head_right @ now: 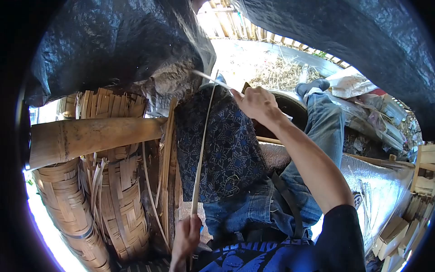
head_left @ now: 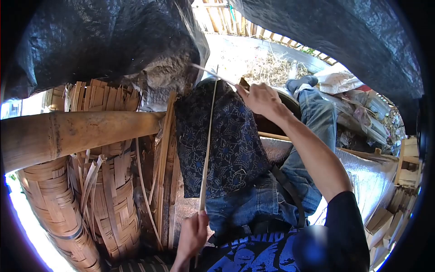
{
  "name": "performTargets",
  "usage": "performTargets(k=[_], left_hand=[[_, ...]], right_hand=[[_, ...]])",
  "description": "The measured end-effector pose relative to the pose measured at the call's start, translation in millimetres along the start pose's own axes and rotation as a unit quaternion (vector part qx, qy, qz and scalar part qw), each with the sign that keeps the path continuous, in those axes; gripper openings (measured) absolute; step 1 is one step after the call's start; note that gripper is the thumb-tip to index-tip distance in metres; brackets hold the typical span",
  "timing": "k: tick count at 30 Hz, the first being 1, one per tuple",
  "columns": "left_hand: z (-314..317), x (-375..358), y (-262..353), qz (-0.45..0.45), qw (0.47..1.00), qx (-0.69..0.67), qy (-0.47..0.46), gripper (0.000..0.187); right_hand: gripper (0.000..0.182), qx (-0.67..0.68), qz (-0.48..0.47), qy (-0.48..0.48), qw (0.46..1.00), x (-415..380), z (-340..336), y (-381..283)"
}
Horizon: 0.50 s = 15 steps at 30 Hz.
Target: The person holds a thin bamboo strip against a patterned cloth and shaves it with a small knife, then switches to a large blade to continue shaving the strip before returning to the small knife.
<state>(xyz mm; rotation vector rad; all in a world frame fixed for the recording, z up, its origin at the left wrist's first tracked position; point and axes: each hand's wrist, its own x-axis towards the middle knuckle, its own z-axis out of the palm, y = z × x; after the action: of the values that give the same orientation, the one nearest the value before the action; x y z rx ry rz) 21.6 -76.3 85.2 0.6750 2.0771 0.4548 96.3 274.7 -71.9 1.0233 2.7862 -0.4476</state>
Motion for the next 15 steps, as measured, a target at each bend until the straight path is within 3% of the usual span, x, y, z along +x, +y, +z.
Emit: performTargets(k=[1,2,3,4,5,6,7,8,9,11,12,13,14,15], left_hand=[[-3,7,-3,0.002,1.0,-0.002,0.002,0.042],[-4,14,-5,-0.056,0.99,-0.124,-0.03,0.045],[-3,21,-9,-0.113,0.961,-0.247,-0.061,0.047],[2,28,-16,-0.124,0.942,-0.3,-0.085,0.047],[4,34,-15,-0.125,0.941,-0.304,-0.081,0.047],[4,43,-9,-0.109,0.93,-0.334,-0.109,0.046],[5,52,-5,-0.094,0.918,-0.361,-0.137,0.045],[8,63,-4,-0.067,0.929,-0.34,-0.132,0.045],[8,72,3,-0.069,0.929,-0.339,-0.132,0.045],[6,92,19,-0.056,0.949,-0.293,-0.099,0.046],[5,101,25,-0.055,0.95,-0.292,-0.101,0.046],[3,110,30,-0.07,0.96,-0.254,-0.093,0.046],[3,116,34,-0.085,0.969,-0.217,-0.083,0.047],[2,122,39,-0.084,0.969,-0.218,-0.082,0.047]], right_hand=[[0.038,-0.084,-0.073,0.036,0.993,1,13,17],[0.045,-0.138,-0.115,0.033,0.983,-4,7,23],[0.043,-0.047,-0.104,0.051,0.992,-13,9,31],[0.044,0.124,0.048,-0.034,0.991,-22,-19,21],[0.045,0.286,0.199,-0.12,0.93,-34,-45,11],[0.045,0.284,0.196,-0.125,0.93,-47,-31,15],[0.043,0.186,0.006,0.078,0.979,-66,-9,29],[0.041,0.074,-0.185,0.275,0.94,-82,5,34],[0.041,0.076,-0.184,0.275,0.941,-95,9,26],[0.039,-0.122,-0.171,0.308,0.928,-118,2,6],[0.039,-0.124,-0.169,0.308,0.928,-125,-11,-7],[0.038,0.092,-0.047,0.128,0.986,-131,-35,-26],[0.04,0.299,0.077,-0.063,0.949,-136,-48,-39],[0.04,0.298,0.076,-0.063,0.949,-140,-41,-45]])
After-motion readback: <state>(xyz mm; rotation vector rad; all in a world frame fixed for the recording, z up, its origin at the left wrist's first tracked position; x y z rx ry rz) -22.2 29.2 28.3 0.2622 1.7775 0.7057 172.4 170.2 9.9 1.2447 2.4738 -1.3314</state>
